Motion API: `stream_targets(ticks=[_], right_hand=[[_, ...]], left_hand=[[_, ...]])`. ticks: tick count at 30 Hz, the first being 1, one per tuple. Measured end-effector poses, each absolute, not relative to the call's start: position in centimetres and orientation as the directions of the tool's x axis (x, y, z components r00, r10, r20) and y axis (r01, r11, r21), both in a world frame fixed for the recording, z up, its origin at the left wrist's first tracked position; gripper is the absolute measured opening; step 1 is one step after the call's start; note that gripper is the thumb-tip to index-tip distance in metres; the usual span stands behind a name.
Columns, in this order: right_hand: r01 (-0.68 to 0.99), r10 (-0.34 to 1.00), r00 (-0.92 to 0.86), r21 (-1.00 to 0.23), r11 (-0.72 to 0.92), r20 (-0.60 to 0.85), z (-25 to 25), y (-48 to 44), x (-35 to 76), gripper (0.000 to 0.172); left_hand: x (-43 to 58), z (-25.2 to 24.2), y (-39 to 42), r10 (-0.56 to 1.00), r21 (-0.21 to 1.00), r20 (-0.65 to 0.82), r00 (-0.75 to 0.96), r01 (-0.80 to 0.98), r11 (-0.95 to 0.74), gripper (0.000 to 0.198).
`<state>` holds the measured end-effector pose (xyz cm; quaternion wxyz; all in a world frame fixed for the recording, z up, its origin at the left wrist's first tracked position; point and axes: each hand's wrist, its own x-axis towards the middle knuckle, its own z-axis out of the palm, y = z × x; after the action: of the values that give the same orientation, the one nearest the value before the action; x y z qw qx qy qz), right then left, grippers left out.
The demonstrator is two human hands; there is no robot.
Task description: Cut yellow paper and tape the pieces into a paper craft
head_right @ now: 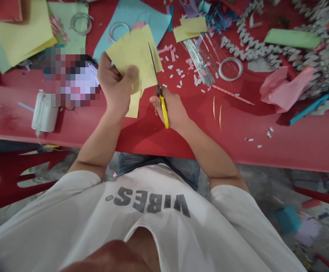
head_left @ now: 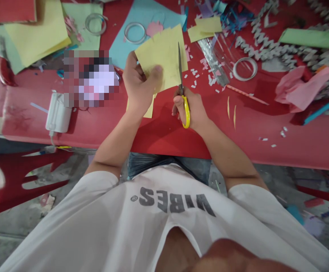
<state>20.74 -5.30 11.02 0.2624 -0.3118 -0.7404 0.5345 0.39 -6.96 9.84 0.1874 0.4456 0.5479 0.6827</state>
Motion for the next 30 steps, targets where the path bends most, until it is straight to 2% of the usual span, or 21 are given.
stream_targets(ticks=[4, 10, 18, 24, 27, 30], right_hand=[[0.192, 0.736, -0.675, -0.95, 0.245, 0.053, 11.33, -5.27, 20.81, 0.065], [0.211, 0.747, -0.664, -0.945, 0.249, 0.048, 11.55, -5.26, 20.75, 0.07], [0.176, 0.742, -0.667, -0.952, 0.25, 0.072, 11.04, -5.11, 20.8, 0.065], [0.207, 0.716, -0.698, -0.955, 0.211, 0.007, 10.98, -4.75, 21.07, 0.069], [0.233, 0.725, -0.688, -0.947, 0.221, 0.0, 11.18, -4.81, 21.04, 0.071], [0.249, 0.734, -0.679, -0.94, 0.235, 0.004, 11.3, -4.88, 21.01, 0.072]], left_hand=[[0.75, 10.36, -7.18, 0.723, 0.92, 0.386, -0.573, 0.181, -0.347, 0.061], [0.37, 10.31, -7.38, 0.75, 0.922, 0.384, -0.538, 0.264, -0.283, 0.065], [0.33, 10.36, -7.26, 0.742, 0.925, 0.373, -0.558, 0.155, -0.348, 0.064], [0.36, 10.6, -7.27, 0.732, 0.928, 0.37, -0.572, 0.184, -0.325, 0.067], [0.17, 10.49, -7.37, 0.766, 0.934, 0.354, -0.536, 0.158, -0.32, 0.067], [-0.04, 10.27, -7.42, 0.856, 0.964, 0.262, -0.446, 0.081, -0.252, 0.074]])
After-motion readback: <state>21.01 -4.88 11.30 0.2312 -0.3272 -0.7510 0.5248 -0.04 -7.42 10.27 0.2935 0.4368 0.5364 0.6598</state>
